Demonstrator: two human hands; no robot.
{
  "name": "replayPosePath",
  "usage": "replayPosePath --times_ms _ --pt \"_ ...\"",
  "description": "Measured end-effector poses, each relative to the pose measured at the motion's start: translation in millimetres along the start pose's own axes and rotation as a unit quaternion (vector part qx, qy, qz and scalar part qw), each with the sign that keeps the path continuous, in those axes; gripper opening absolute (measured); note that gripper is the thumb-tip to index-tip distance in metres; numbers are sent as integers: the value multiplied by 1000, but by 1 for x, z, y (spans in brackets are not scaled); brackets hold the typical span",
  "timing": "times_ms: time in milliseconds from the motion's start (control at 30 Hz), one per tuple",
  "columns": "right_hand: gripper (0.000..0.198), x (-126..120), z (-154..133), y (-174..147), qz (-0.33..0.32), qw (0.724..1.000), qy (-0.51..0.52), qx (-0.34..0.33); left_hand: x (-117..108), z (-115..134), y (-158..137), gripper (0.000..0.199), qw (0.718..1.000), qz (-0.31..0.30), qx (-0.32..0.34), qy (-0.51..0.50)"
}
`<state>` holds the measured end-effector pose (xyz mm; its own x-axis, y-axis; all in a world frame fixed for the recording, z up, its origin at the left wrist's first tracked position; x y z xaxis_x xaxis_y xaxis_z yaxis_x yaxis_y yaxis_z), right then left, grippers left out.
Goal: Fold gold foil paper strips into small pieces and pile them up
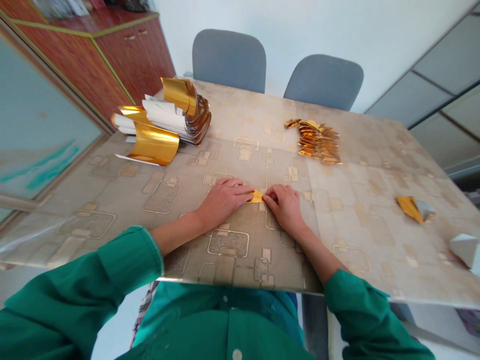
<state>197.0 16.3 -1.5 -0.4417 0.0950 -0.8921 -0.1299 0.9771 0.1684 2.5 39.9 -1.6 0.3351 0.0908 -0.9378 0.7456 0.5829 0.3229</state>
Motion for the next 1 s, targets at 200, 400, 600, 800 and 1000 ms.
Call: replayPosePath --times_ms 200,400,600,800,1000 --pt "19 -2 -9 -3 13 994 -63 -89 2 1 -4 28 999 -2 31 21" --pt "23 2 -18 -9 -3 970 -175 -169 -1 7 -3 31 999 -22 28 37" --pt "29 -3 -16 -15 -16 964 -202 -172 -2 2 -3 32 998 -54 -9 29" --pt "27 -8 -12 -22 -12 967 -181 -180 -3 7 -3 36 998 -49 28 25" --pt "33 -8 -9 -31 -18 965 -183 -189 -6 10 -6 36 997 -58 13 47"
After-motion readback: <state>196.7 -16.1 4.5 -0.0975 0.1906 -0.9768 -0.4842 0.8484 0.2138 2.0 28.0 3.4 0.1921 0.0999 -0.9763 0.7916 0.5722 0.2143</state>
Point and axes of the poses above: each hand's wrist, its own y-axis towards the middle knuckle, its own x-axis out of the palm, z = x × y, the point moved 3 cm from there along y, towards the middle knuckle, and after that the axes turned 1 degree about -x, right-handed, at the moved point
